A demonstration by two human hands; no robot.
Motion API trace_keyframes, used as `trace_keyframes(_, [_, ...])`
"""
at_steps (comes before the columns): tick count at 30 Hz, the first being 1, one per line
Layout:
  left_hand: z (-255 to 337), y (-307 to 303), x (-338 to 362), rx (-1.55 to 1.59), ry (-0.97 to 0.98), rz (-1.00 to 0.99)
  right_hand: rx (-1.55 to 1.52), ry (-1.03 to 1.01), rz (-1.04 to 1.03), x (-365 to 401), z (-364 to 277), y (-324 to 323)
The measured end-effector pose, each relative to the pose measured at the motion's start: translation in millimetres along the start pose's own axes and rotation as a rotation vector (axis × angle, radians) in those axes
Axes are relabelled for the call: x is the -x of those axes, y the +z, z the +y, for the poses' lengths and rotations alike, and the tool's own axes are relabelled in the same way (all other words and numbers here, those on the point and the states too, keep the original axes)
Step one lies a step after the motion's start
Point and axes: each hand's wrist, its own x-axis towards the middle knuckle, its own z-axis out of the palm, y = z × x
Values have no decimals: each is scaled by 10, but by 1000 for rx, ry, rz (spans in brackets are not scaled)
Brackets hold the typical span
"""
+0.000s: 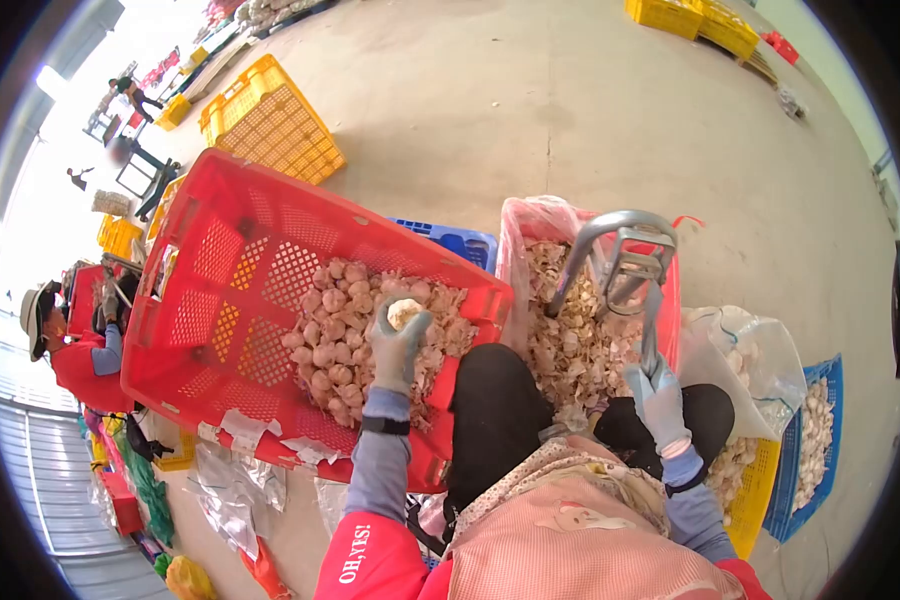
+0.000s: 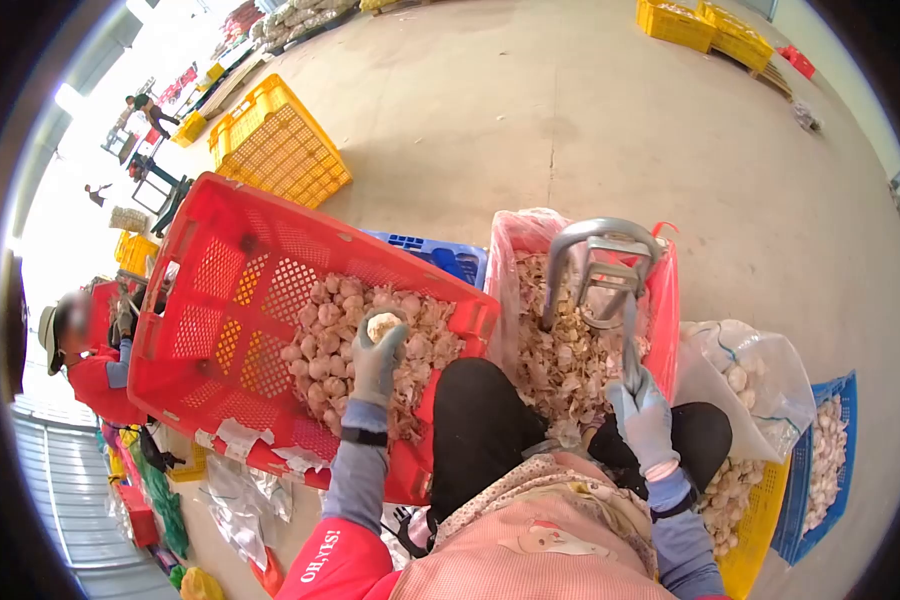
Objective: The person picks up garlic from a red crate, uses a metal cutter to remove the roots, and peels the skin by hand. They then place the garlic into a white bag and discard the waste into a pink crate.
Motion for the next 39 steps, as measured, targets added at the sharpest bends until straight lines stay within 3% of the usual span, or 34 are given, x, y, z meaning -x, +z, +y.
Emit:
trace_keyframes(2, [393,343,417,235,-96,-149,-188,142,-105,42,15,-74])
trace_keyframes(5, [432,816,851,423,-128,-416,-542,142,-178,285,-201,-234])
trace_keyframes(7, [418,1059,1042,475,-251,-642,-530,110,-219,395,-341,-379])
trace_keyframes(10, [287,1450,1238,512,-398,-610,-575,193,-232,481,-598,-504])
trace_keyframes(16, [152,1778,1199,252,-346,-614,-495,108,-271,469,-538,-540])
trace_keyframes(19, [207,1871,1176,214,-357,-575,-551,218,-273,476,-559,-544])
trace_keyframes(26, [161,1967,1113,122,-290,-535,-631,255,-253,492,-637,-548])
trace_keyframes(29, [277,1980,1111,69,-332,-524,-587,277,-219,562,-879,-638])
trace_keyframes(32, [189,1981,1081,106,-348,-519,-487,193,-158,519,-638,-474])
trace_keyframes(36, [130,2010,1069,174,-328,-534,179,-98,61,308,-106,-141])
trace_keyframes(39, [211,2001,1113,105,-296,-523,409,9,62,21,-201,-71])
